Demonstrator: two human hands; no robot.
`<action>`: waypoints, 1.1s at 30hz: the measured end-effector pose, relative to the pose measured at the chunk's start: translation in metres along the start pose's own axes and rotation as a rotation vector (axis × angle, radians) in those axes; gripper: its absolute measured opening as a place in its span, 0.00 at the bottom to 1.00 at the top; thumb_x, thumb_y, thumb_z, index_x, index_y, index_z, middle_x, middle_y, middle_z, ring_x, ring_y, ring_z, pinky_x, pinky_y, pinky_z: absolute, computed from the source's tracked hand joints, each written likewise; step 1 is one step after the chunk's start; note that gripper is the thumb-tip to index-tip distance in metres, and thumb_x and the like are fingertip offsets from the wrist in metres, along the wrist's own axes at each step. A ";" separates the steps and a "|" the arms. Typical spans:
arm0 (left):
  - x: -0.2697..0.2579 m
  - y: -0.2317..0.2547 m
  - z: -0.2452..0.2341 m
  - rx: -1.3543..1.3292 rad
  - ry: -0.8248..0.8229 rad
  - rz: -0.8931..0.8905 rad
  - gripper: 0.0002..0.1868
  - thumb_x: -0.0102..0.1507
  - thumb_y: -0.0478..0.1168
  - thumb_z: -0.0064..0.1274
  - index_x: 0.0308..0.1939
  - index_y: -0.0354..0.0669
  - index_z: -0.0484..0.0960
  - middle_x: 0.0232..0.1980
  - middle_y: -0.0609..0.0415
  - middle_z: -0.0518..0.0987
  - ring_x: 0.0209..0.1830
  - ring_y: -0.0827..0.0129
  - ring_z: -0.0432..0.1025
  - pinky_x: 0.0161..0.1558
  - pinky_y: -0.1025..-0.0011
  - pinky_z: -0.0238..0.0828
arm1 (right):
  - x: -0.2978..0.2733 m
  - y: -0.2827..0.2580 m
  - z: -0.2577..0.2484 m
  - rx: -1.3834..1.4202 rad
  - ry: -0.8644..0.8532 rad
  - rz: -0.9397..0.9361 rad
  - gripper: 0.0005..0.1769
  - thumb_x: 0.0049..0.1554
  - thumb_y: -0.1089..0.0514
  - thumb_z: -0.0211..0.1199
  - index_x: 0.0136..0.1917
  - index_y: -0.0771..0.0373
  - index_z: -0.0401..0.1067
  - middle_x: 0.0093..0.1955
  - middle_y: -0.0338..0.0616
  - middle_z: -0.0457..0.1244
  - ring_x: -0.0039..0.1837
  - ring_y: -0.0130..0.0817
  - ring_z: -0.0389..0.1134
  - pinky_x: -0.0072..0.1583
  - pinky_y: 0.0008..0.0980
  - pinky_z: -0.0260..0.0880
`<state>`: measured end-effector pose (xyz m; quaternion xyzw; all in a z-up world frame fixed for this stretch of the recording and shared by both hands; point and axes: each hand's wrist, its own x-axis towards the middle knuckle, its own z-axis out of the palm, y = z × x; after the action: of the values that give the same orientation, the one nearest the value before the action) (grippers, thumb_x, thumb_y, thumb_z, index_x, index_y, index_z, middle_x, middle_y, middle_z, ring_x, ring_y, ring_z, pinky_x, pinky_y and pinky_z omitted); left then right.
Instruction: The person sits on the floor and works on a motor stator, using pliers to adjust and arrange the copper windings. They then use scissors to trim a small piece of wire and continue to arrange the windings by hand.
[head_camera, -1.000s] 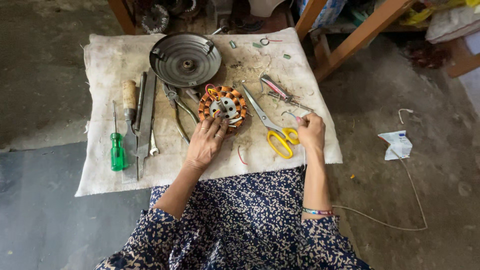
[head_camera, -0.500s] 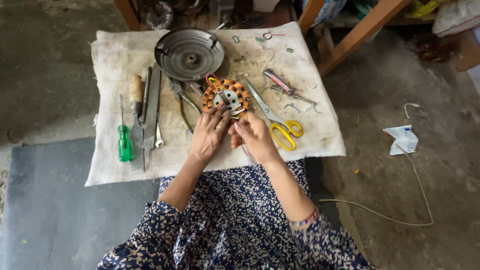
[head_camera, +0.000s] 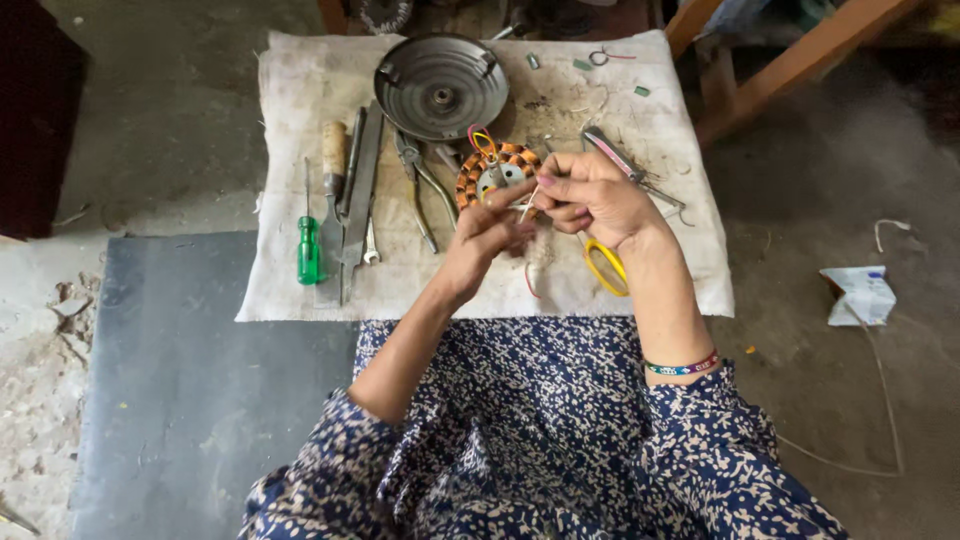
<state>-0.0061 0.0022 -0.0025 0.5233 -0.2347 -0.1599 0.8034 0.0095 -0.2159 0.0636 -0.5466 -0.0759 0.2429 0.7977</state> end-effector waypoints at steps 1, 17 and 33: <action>-0.008 -0.002 0.000 0.109 0.045 -0.078 0.20 0.68 0.38 0.50 0.64 0.38 0.77 0.34 0.61 0.75 0.30 0.80 0.66 0.34 0.78 0.62 | -0.002 0.001 -0.004 -0.057 0.035 0.004 0.07 0.64 0.60 0.61 0.47 0.62 0.65 0.39 0.38 0.63 0.30 0.14 0.49 0.32 0.18 0.45; -0.072 0.001 -0.011 0.462 0.490 -0.399 0.16 0.66 0.47 0.56 0.36 0.36 0.88 0.24 0.57 0.82 0.19 0.81 0.66 0.22 0.76 0.61 | -0.022 0.077 -0.039 -0.503 0.154 -0.152 0.04 0.55 0.68 0.70 0.45 0.66 0.79 0.42 0.37 0.71 0.44 0.20 0.69 0.49 0.20 0.70; -0.067 -0.032 -0.019 0.384 0.549 -0.430 0.13 0.62 0.44 0.63 0.31 0.35 0.88 0.25 0.55 0.83 0.21 0.80 0.70 0.24 0.77 0.63 | -0.029 0.088 -0.041 0.055 0.134 -0.218 0.05 0.67 0.61 0.60 0.48 0.64 0.72 0.43 0.38 0.65 0.45 0.26 0.63 0.49 0.26 0.63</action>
<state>-0.0525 0.0372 -0.0527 0.7246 0.0780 -0.1315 0.6720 -0.0270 -0.2391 -0.0286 -0.5279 -0.0748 0.1198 0.8375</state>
